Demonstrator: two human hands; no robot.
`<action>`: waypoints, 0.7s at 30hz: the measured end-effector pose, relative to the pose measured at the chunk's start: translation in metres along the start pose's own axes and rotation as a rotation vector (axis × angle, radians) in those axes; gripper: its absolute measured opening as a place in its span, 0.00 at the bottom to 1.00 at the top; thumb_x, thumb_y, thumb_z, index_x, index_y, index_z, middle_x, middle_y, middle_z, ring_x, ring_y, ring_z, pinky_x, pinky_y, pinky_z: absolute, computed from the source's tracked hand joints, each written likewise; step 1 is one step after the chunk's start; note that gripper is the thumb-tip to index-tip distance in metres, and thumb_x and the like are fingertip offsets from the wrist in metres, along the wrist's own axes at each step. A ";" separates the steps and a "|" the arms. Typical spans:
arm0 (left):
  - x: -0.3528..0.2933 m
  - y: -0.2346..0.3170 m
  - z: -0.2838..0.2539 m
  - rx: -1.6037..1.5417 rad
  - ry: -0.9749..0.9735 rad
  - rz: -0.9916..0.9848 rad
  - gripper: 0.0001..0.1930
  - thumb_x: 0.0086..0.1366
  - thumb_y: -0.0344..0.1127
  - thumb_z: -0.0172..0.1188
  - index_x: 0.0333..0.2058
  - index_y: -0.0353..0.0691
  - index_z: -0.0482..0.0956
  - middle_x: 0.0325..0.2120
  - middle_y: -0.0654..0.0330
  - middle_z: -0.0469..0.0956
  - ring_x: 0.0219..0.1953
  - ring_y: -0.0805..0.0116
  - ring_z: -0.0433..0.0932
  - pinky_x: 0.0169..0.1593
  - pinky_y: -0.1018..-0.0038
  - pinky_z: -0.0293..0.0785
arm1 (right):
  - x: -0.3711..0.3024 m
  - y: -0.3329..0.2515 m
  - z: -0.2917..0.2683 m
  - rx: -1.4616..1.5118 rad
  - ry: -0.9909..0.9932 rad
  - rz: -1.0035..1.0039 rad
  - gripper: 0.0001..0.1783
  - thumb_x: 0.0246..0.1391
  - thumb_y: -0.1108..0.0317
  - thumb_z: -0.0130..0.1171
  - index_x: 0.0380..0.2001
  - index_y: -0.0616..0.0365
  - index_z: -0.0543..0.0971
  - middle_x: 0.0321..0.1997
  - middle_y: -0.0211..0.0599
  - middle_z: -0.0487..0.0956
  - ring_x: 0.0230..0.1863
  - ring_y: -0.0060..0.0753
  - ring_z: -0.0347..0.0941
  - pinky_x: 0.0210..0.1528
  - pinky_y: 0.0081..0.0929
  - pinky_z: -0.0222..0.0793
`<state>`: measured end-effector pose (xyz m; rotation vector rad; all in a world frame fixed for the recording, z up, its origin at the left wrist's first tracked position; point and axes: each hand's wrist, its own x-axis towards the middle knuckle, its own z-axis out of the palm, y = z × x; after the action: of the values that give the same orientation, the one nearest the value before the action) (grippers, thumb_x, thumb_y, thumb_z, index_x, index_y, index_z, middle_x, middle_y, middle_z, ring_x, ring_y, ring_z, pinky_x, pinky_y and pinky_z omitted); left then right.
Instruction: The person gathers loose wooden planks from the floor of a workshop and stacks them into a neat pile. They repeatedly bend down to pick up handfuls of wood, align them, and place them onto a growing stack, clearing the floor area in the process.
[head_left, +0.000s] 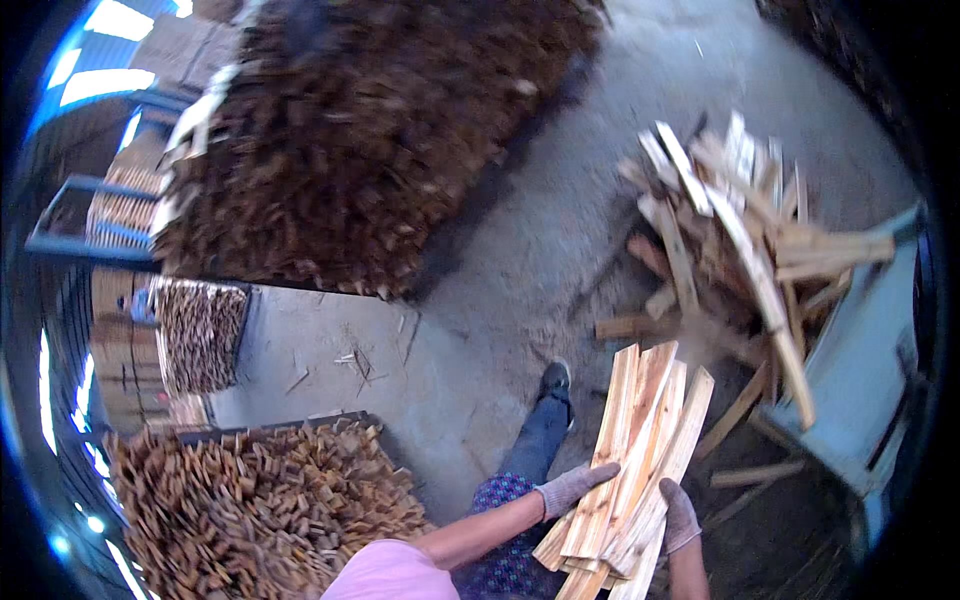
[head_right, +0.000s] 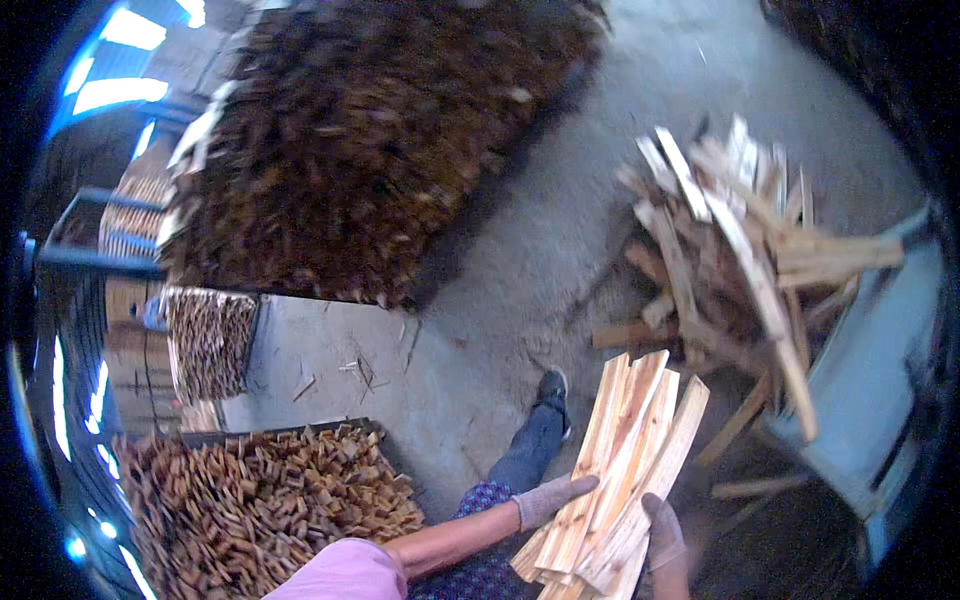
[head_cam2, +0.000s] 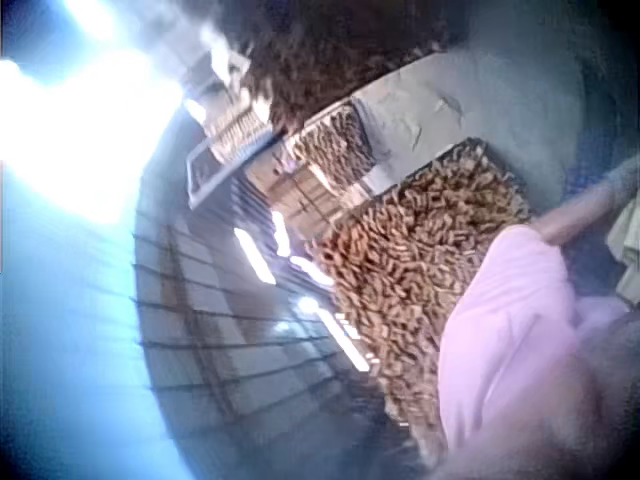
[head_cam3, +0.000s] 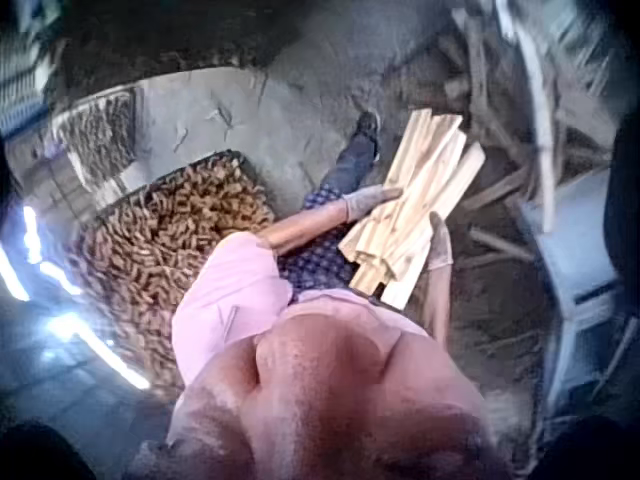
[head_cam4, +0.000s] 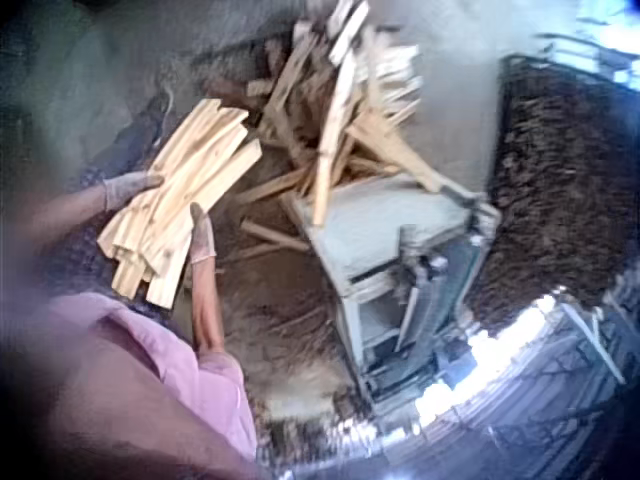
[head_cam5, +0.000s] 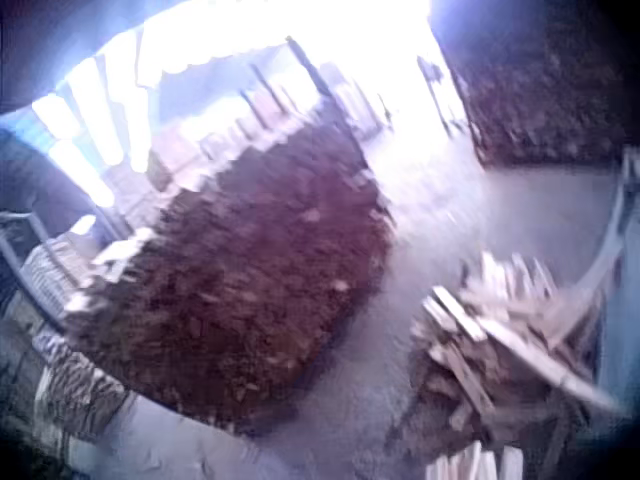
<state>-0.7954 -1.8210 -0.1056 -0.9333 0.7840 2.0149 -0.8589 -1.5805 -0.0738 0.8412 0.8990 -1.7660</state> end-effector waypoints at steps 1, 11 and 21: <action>-0.009 0.011 0.009 0.017 0.006 0.093 0.40 0.72 0.56 0.60 0.72 0.36 0.60 0.63 0.55 0.74 0.60 0.68 0.77 0.64 0.69 0.74 | -0.001 -0.011 0.013 -0.060 -0.041 -0.085 0.42 0.58 0.50 0.65 0.67 0.67 0.69 0.60 0.52 0.79 0.57 0.48 0.79 0.64 0.40 0.73; -0.188 0.128 0.087 -0.096 -0.047 0.736 0.37 0.67 0.48 0.67 0.67 0.35 0.66 0.57 0.56 0.78 0.55 0.66 0.79 0.62 0.68 0.76 | -0.156 -0.153 0.237 -0.615 -0.316 -0.565 0.43 0.47 0.61 0.70 0.65 0.68 0.68 0.54 0.42 0.80 0.51 0.36 0.79 0.55 0.32 0.76; -0.377 0.403 0.005 0.004 -0.117 1.248 0.38 0.63 0.53 0.69 0.63 0.33 0.71 0.57 0.58 0.78 0.55 0.67 0.79 0.62 0.66 0.77 | -0.203 -0.214 0.619 -1.129 -0.448 -0.971 0.41 0.48 0.65 0.68 0.65 0.66 0.68 0.56 0.40 0.79 0.55 0.32 0.75 0.62 0.31 0.71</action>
<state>-0.9671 -2.1694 0.2868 -0.2506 1.5243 3.0393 -1.0877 -1.9638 0.4468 -0.8166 1.8431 -1.6288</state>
